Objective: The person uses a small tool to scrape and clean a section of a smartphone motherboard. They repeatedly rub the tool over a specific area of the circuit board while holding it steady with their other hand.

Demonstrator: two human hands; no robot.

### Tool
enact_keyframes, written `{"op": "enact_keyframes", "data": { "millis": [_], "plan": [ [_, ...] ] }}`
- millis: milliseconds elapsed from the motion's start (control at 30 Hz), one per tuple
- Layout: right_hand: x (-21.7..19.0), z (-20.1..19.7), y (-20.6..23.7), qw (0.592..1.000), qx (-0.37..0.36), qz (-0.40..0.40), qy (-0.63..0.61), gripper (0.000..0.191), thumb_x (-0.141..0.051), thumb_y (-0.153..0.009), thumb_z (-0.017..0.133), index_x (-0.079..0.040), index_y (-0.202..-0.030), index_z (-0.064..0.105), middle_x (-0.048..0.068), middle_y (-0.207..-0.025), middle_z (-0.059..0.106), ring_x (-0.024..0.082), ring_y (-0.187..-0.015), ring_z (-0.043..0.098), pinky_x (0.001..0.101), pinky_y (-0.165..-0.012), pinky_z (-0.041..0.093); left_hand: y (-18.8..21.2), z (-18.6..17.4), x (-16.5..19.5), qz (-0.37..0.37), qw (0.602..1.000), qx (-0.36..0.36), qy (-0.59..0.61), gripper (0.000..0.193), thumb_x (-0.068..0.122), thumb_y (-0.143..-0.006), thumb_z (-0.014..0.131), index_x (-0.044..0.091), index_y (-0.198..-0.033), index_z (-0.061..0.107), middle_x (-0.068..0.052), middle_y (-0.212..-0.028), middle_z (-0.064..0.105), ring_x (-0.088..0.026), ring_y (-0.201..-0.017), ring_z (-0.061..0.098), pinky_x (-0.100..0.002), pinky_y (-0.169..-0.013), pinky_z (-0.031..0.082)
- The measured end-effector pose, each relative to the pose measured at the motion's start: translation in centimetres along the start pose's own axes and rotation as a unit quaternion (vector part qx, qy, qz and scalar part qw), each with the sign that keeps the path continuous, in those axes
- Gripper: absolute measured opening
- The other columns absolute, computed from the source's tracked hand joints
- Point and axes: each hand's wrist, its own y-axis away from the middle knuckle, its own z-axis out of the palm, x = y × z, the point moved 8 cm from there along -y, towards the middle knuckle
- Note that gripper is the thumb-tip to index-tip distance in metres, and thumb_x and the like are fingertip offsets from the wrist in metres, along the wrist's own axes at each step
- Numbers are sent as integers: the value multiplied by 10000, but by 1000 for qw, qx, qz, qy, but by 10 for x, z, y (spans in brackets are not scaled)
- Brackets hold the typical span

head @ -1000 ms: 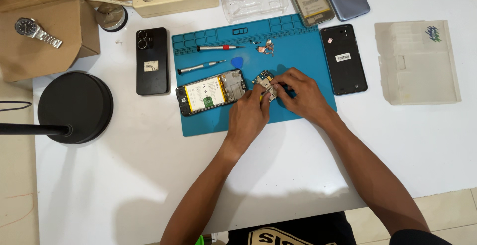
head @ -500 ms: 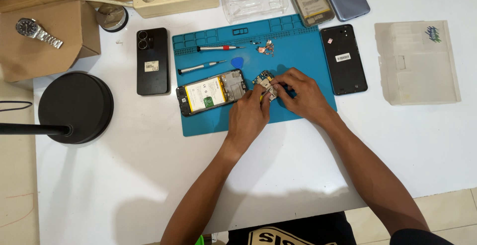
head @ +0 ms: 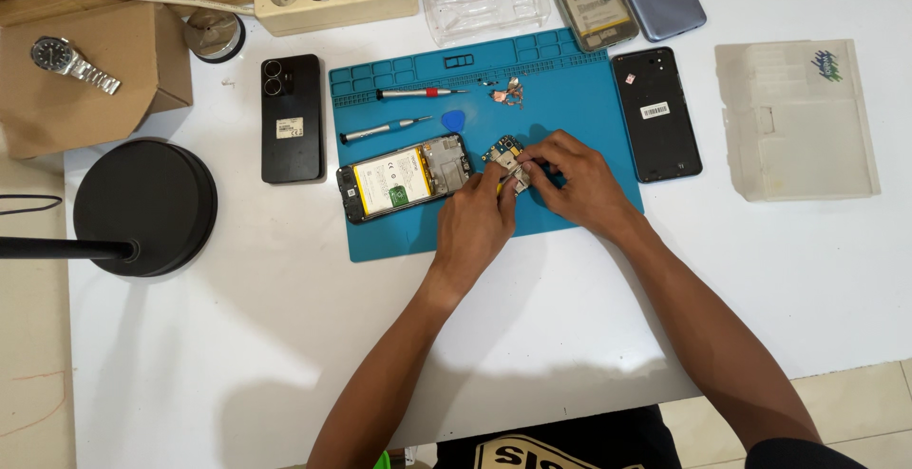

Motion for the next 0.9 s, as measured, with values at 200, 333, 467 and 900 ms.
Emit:
{"op": "enact_keyframes", "data": {
  "millis": [200, 333, 467, 900],
  "plan": [
    [0, 0, 0, 1000, -3, 3, 2, 138, -179, -977, 712, -75, -1064, 742, 43, -945, 657, 160, -771, 666, 310, -664, 572, -1, 1, -1, -5, 1000, -9, -8, 148, 169, -1006, 647, 25, -989, 616, -146, -709, 684, -270, -522, 687, -400, -413, 504],
    [0, 0, 0, 1000, -6, 5, 2, 144, -184, -978, 710, -76, -1068, 739, 43, -953, 655, 158, -780, 674, 307, -669, 580, 0, 1, -1, -7, 1000, -6, -7, 150, 170, -1001, 647, 23, -990, 620, -145, -708, 684, -272, -515, 687, -399, -408, 504],
    [1, 1, 0, 1000, -7, 5, 1, 145, -187, -976, 711, -78, -1067, 739, 43, -957, 659, 160, -785, 676, 307, -673, 585, 0, 2, -1, -8, 1000, -11, -6, 147, 167, -1004, 642, 23, -985, 619, -144, -708, 684, -265, -514, 690, -395, -404, 503],
    [-2, -1, 0, 1000, -7, 7, -1, 143, -180, -977, 710, -71, -1065, 739, 46, -963, 662, 160, -787, 678, 307, -676, 585, 1, 0, 1, 4, 1000, 2, -5, 145, 166, -1005, 646, 25, -988, 617, -140, -712, 687, -269, -514, 688, -399, -407, 502]
  ]
}}
